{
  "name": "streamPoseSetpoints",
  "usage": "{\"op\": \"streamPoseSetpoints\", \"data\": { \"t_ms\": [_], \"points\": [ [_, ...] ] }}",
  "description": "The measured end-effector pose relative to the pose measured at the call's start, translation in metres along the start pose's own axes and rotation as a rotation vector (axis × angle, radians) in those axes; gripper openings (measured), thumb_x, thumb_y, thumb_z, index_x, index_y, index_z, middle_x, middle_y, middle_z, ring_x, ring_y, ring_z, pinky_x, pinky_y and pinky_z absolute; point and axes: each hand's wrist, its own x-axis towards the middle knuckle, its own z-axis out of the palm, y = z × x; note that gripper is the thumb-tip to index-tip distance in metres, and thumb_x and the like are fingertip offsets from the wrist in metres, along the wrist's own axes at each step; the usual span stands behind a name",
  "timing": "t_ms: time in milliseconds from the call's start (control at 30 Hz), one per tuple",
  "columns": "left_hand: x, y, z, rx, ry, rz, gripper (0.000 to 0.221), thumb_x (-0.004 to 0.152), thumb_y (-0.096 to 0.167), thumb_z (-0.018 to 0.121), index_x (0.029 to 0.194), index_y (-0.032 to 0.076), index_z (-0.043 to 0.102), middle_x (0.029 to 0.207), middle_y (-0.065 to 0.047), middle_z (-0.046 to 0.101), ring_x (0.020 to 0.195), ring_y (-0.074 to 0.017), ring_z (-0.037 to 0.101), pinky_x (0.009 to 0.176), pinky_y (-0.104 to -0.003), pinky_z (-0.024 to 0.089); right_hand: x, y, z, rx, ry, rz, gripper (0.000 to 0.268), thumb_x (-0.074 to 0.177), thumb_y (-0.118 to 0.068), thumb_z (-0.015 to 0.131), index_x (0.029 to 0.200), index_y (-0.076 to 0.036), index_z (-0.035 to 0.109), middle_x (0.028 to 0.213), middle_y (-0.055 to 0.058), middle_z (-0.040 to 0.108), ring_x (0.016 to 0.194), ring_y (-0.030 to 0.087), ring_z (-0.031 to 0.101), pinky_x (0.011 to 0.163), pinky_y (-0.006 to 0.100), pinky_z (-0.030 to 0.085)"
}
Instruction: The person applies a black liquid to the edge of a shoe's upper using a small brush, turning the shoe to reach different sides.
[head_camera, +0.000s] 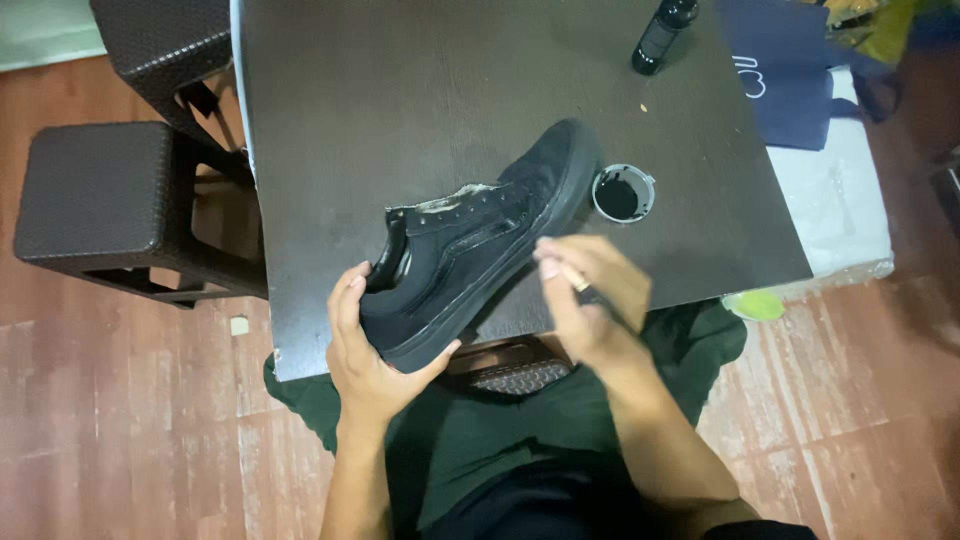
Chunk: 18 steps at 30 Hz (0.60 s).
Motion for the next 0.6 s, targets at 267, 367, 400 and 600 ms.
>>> {"op": "streamPoseSetpoints", "data": {
  "t_ms": [267, 367, 400, 600],
  "points": [
    [0.0, -0.001, -0.001, 0.002, 0.0, 0.0, 0.095, 0.064, 0.037, 0.088, 0.134, -0.002, 0.037, 0.132, -0.023, 0.048, 0.122, -0.0422, 0.053, 0.099, -0.049, 0.046, -0.01, -0.008, 0.009, 0.03, -0.155, 0.139, 0.016, 0.079, -0.004, 0.068, 0.091, -0.009, 0.076, 0.084, 0.008, 0.072, 0.077, 0.025, 0.071, 0.07, 0.032, 0.056],
    [-0.001, -0.003, 0.0, -0.004, 0.001, 0.021, 0.099, 0.059, 0.036, 0.091, 0.133, -0.002, 0.037, 0.13, -0.026, 0.049, 0.119, -0.0462, 0.052, 0.099, -0.054, 0.044, 0.007, -0.007, 0.002, -0.061, 0.084, -0.006, 0.014, 0.087, 0.0, 0.064, 0.098, 0.0, 0.074, 0.084, 0.009, 0.071, 0.077, 0.025, 0.07, 0.075, 0.032, 0.055],
    [0.0, -0.001, 0.0, 0.001, 0.008, 0.001, 0.097, 0.061, 0.036, 0.09, 0.133, -0.001, 0.038, 0.131, -0.024, 0.049, 0.12, -0.0436, 0.053, 0.098, -0.051, 0.046, 0.0, -0.002, 0.004, -0.067, 0.051, -0.031, 0.014, 0.087, -0.002, 0.063, 0.097, -0.002, 0.073, 0.084, 0.009, 0.071, 0.077, 0.026, 0.07, 0.074, 0.033, 0.054],
    [-0.002, -0.003, 0.003, 0.03, 0.009, -0.012, 0.096, 0.062, 0.039, 0.088, 0.134, 0.0, 0.038, 0.133, -0.021, 0.049, 0.121, -0.0399, 0.054, 0.097, -0.047, 0.048, -0.021, -0.049, 0.037, 0.223, -0.114, 0.049, 0.014, 0.082, -0.005, 0.065, 0.09, -0.008, 0.076, 0.087, 0.007, 0.073, 0.076, 0.025, 0.072, 0.071, 0.03, 0.056]
  ]
}}
